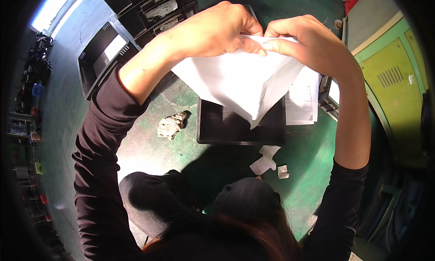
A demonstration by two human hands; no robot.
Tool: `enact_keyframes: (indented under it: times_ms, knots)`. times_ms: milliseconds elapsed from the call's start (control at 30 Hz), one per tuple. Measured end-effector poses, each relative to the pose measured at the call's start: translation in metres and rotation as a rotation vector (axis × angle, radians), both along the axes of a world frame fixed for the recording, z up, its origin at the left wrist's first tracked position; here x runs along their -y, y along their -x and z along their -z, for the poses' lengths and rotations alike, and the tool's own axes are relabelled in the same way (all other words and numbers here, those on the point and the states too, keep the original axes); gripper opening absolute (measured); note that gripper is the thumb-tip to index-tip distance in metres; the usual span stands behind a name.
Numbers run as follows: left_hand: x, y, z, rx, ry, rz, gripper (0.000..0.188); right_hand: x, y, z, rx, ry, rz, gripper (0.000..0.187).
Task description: The person sits on the floor and wipes the inside of a black plastic tray with a cloth. They then place a sheet of white paper into the tray, wipe the tray again, and repeat the process with another tray.
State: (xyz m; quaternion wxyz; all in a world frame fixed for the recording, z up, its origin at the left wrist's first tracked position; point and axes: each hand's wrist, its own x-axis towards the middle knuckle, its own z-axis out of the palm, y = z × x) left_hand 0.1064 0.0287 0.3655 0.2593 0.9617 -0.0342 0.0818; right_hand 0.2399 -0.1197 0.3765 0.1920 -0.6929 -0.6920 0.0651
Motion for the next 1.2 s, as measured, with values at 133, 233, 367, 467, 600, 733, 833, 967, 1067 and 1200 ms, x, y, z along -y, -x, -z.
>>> enact_keyframes:
  times_ms: [133, 233, 367, 467, 600, 733, 833, 967, 1067, 1200]
  knots:
    - [0.000, 0.000, 0.000, 0.011, -0.005, -0.036, 0.027, -0.002, 0.003, -0.002, -0.054, 0.015, -0.023, 0.022]
    - [0.003, 0.004, -0.004, -0.013, 0.065, -0.071, 0.026, -0.002, 0.003, -0.005, -0.099, 0.019, -0.038, 0.021]
    - [0.000, 0.011, 0.004, 0.028, 0.160, -0.030, 0.025, -0.005, 0.002, 0.009, -0.229, -0.029, -0.057, 0.019]
    - [-0.005, 0.014, 0.016, 0.041, 0.203, -0.046, 0.024, -0.006, 0.001, 0.019, -0.209, -0.069, -0.063, 0.018]
    - [-0.012, 0.026, 0.017, 0.068, 0.196, -0.095, 0.026, 0.028, -0.021, 0.006, -0.258, -0.006, 0.118, 0.015]
    - [-0.030, 0.037, 0.034, 0.109, 0.008, -0.048, 0.026, 0.070, -0.049, 0.008, -0.516, 0.080, 0.496, 0.011]
    - [-0.032, 0.042, 0.052, 0.317, -0.162, -0.015, 0.021, 0.077, -0.062, 0.034, -0.611, 0.010, 0.476, 0.012]
    - [-0.033, 0.040, 0.063, 0.438, -0.230, -0.004, 0.018, 0.081, -0.078, 0.060, -0.720, -0.075, 0.410, 0.015]
    - [-0.029, 0.043, 0.063, 0.485, -0.257, -0.035, 0.016, 0.083, -0.085, 0.074, -0.720, -0.076, 0.435, 0.013]
    - [-0.036, 0.052, 0.061, 0.482, -0.261, -0.129, 0.018, 0.082, -0.073, 0.074, -0.661, -0.029, 0.567, 0.013]
